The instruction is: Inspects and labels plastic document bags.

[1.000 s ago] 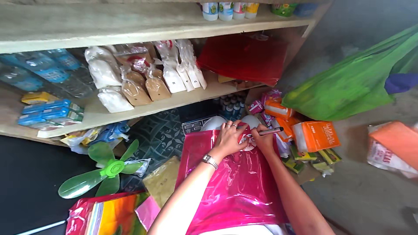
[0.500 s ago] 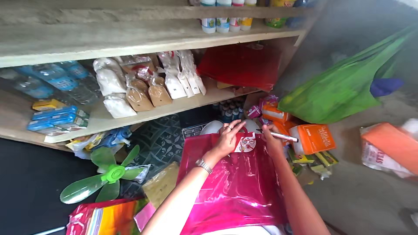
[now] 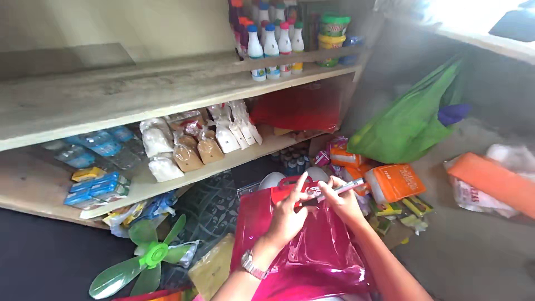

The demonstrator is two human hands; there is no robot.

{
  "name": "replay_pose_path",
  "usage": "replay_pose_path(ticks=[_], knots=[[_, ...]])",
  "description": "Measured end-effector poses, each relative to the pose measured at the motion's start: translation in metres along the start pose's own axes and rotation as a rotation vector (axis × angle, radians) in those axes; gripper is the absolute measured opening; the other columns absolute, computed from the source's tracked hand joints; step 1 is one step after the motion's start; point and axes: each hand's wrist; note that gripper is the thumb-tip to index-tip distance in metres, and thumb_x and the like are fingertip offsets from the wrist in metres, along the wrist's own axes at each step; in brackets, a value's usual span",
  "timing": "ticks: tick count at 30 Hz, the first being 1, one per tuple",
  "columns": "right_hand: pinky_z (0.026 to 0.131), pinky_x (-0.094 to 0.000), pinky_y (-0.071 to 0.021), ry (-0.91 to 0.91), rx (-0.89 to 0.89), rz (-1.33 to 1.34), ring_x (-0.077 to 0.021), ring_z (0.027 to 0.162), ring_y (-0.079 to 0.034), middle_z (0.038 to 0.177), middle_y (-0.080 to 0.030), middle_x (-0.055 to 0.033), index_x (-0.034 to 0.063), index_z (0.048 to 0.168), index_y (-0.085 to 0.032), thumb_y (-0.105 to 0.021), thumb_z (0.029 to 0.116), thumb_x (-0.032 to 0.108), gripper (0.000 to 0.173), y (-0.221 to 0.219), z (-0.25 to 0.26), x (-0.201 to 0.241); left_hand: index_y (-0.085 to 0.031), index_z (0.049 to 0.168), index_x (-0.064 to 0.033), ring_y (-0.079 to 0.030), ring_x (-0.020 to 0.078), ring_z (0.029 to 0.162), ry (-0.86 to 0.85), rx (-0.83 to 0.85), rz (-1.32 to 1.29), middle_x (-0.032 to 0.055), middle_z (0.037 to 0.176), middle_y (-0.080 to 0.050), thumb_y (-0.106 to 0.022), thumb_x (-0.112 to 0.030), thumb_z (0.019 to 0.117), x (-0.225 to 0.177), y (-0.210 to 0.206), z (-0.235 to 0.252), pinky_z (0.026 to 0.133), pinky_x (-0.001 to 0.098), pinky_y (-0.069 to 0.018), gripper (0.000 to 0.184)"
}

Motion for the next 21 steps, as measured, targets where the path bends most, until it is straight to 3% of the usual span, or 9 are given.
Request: replay_pose_path(ticks=[2, 7, 10, 12, 14, 15, 17, 19, 21], knots=[[0.051, -0.0128, -0.0445, -0.007, 0.021, 0.02, 0.006, 0.051, -0.05, 0.061, -0.055, 0.0144, 0.0169, 0.074, -0.054, -0.062, 0.093, 0.007, 0.023, -0.007, -0.005, -0.002, -0.045, 0.147, 0.0098, -0.075, 0.0119, 0.089, 0.032, -0.002, -0.042, 0.0095, 0.098, -0.077, -0.075, -0.001, 0.0827, -0.008, 0.002, -0.004, 0.085, 0.0272, -0.0604, 0.071], [0.057, -0.0098, -0.0422, 0.129, 0.215, 0.085, 0.0103, 0.06, -0.049, 0.065, -0.052, 0.0168, 0.0179, 0.07, -0.054, -0.061, 0.0912, 0.008, 0.024, -0.017, -0.021, 0.002, -0.012, 0.159, 0.0033, -0.075, 0.0113, 0.083, 0.412, 0.208, -0.602, -0.0008, 0.091, -0.076, -0.072, 0.014, 0.0781, -0.029, 0.031, -0.006, 0.081, 0.0296, -0.0637, 0.101], [0.061, -0.0087, -0.0425, 0.242, 0.399, 0.077, 0.0114, 0.065, -0.05, 0.067, -0.053, 0.0137, 0.013, 0.07, -0.053, -0.061, 0.0922, 0.009, 0.024, -0.018, -0.019, -0.003, -0.01, 0.158, 0.0036, -0.075, 0.01, 0.082, 0.475, 0.277, -0.798, -0.0038, 0.089, -0.076, -0.068, 0.016, 0.0776, -0.019, 0.033, -0.013, 0.081, 0.0291, -0.0631, 0.1], [0.063, -0.011, -0.0456, 0.198, 0.525, -0.03, 0.009, 0.066, -0.053, 0.07, -0.056, 0.0096, 0.0071, 0.074, -0.056, -0.063, 0.0947, 0.012, 0.023, -0.012, -0.004, -0.004, -0.014, 0.158, 0.0037, -0.075, 0.0112, 0.087, 0.546, 0.236, -0.843, 0.0003, 0.096, -0.077, -0.068, 0.01, 0.0805, -0.003, 0.026, -0.019, 0.084, 0.0308, -0.0618, 0.094], [0.072, -0.0209, -0.0497, 0.06, 0.604, -0.259, -0.0014, 0.076, -0.058, 0.083, -0.063, -0.0034, -0.0051, 0.089, -0.064, -0.058, 0.0989, 0.016, 0.024, 0.005, 0.028, 0.0, -0.016, 0.159, 0.0026, -0.072, 0.0197, 0.103, 0.663, 0.139, -0.793, 0.0131, 0.119, -0.07, -0.064, 0.002, 0.0914, 0.006, 0.021, -0.023, 0.092, 0.0367, -0.0599, 0.083], [0.081, -0.0271, -0.0515, -0.028, 0.581, -0.371, -0.0085, 0.087, -0.061, 0.097, -0.066, -0.0109, -0.0092, 0.103, -0.065, -0.052, 0.1025, 0.016, 0.028, 0.018, 0.051, 0.001, -0.013, 0.16, 0.0, -0.069, 0.0238, 0.112, 0.708, 0.108, -0.75, 0.018, 0.132, -0.064, -0.062, -0.005, 0.096, 0.01, 0.022, -0.024, 0.097, 0.039, -0.0576, 0.081], [0.097, -0.0404, -0.0523, -0.198, 0.307, -0.565, -0.0238, 0.107, -0.065, 0.119, -0.067, -0.021, -0.008, 0.128, -0.06, -0.043, 0.1087, 0.016, 0.035, 0.042, 0.101, 0.004, -0.016, 0.161, -0.0028, -0.065, 0.0258, 0.12, 0.752, 0.048, -0.683, 0.0204, 0.14, -0.058, -0.059, -0.011, 0.1006, 0.015, 0.028, -0.023, 0.101, 0.0393, -0.0546, 0.074], [0.098, -0.0542, -0.0512, -0.282, -0.068, -0.669, -0.0394, 0.109, -0.066, 0.12, -0.066, -0.0285, -0.007, 0.132, -0.058, -0.041, 0.1113, 0.024, 0.041, 0.063, 0.149, -0.008, -0.028, 0.157, 0.0003, -0.068, 0.0244, 0.114, 0.787, -0.02, -0.66, 0.0185, 0.133, -0.064, -0.053, -0.007, 0.1026, 0.018, 0.034, -0.025, 0.097, 0.0377, -0.0562, 0.06], [0.096, -0.0592, -0.0507, -0.413, -0.236, -0.704, -0.0454, 0.108, -0.065, 0.118, -0.064, -0.0326, -0.01, 0.128, -0.058, -0.037, 0.1118, 0.039, 0.056, 0.075, 0.187, -0.019, -0.035, 0.152, 0.003, -0.069, 0.0224, 0.108, 0.82, -0.067, -0.641, 0.0175, 0.127, -0.066, -0.049, -0.003, 0.1031, 0.021, 0.037, -0.029, 0.094, 0.0357, -0.0566, 0.051]])
Point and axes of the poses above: each hand's wrist, its own z-axis towards the middle knuckle, its own y-axis out of the back of the hand, x = y × z
